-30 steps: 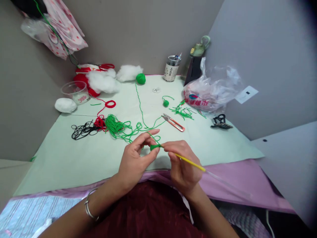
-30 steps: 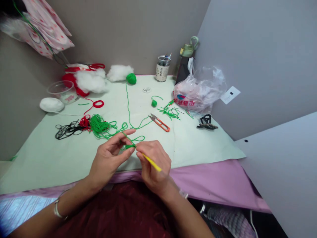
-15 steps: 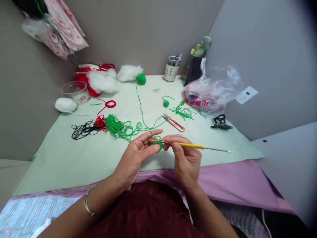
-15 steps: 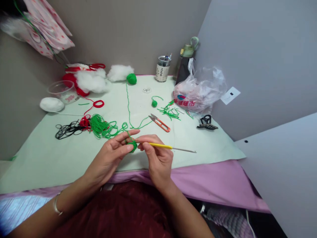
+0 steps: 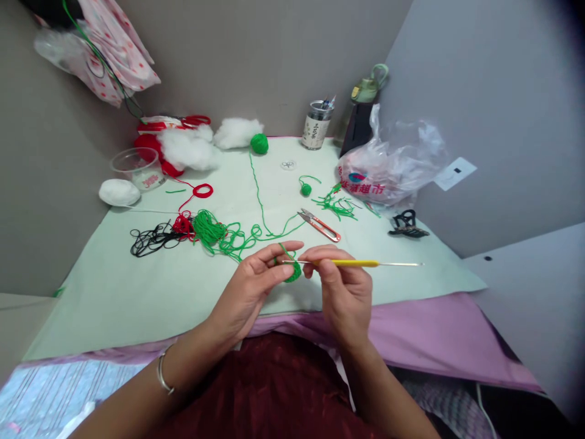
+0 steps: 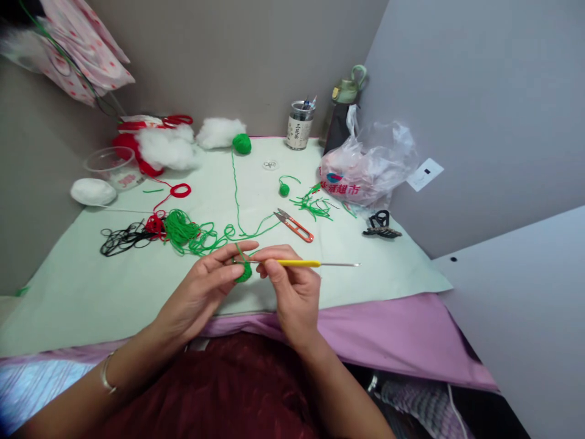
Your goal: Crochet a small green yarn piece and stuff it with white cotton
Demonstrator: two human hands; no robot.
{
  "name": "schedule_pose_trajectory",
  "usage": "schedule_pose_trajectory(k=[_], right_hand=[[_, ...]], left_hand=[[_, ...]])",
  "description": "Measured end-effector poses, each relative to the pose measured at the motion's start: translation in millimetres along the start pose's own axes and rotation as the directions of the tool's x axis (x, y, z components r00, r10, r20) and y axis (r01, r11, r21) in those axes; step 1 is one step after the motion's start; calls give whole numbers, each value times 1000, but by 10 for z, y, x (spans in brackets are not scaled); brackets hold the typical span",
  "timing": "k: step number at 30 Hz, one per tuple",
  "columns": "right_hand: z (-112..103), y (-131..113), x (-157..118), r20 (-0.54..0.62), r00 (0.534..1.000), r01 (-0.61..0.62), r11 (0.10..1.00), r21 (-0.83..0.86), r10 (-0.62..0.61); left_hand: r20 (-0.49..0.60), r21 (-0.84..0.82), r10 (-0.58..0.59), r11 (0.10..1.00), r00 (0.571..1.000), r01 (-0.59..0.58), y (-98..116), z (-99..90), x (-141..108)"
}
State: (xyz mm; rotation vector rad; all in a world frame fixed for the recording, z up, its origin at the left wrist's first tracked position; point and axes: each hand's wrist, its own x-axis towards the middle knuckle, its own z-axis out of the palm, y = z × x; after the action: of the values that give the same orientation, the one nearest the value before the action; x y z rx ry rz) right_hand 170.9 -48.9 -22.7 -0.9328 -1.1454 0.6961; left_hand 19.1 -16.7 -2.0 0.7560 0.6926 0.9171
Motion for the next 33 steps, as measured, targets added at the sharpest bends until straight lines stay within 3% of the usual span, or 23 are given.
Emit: schedule_pose_trajectory(k=[3,8,11,19,22,24,26,28,29,31,33], right_hand=[[9,24,-6,17,1000,-17,1000,-17,17],[-12,68,21,1,993,-117,981,158,118],[-25,52,25,24,993,-118,983,138,115],[-43,-56,-64,34,997,73,985,-158,-69],[-41,-35,-93,87,974,224,936,-273,-208],[-36,12,-120,166,931,364,850,-381,-325],[-30,66,-147,240,873,487,722,-491,-425],[-23,99,-161,262,838,539,653,-533,-478],[-19,100,-159,229,847,523,678,-517,-479],[-9,72,-135,85,916,391,823,-412,-393],[3,25,-92,-55,970,218,947,-238,-237]], left_hand=[[29,90,39,995,999,-41,-11,7,-27],[21,145,70,987,997,-73,-17,-36,-32],[1,182,95,979,995,-94,-23,-63,-42],[17,409,254,881,967,-238,-25,-119,-65],[12,490,298,830,954,-266,-27,-98,-70],[-32,482,300,840,953,-248,-42,-70,-70],[-78,363,238,911,968,-195,-57,-43,-65],[-69,159,68,986,995,-57,-57,-28,-55],[-43,64,-26,998,999,28,-47,-26,-48],[-4,-54,-149,987,989,149,-11,-29,-34],[-13,-79,-145,986,989,143,32,-32,-26]])
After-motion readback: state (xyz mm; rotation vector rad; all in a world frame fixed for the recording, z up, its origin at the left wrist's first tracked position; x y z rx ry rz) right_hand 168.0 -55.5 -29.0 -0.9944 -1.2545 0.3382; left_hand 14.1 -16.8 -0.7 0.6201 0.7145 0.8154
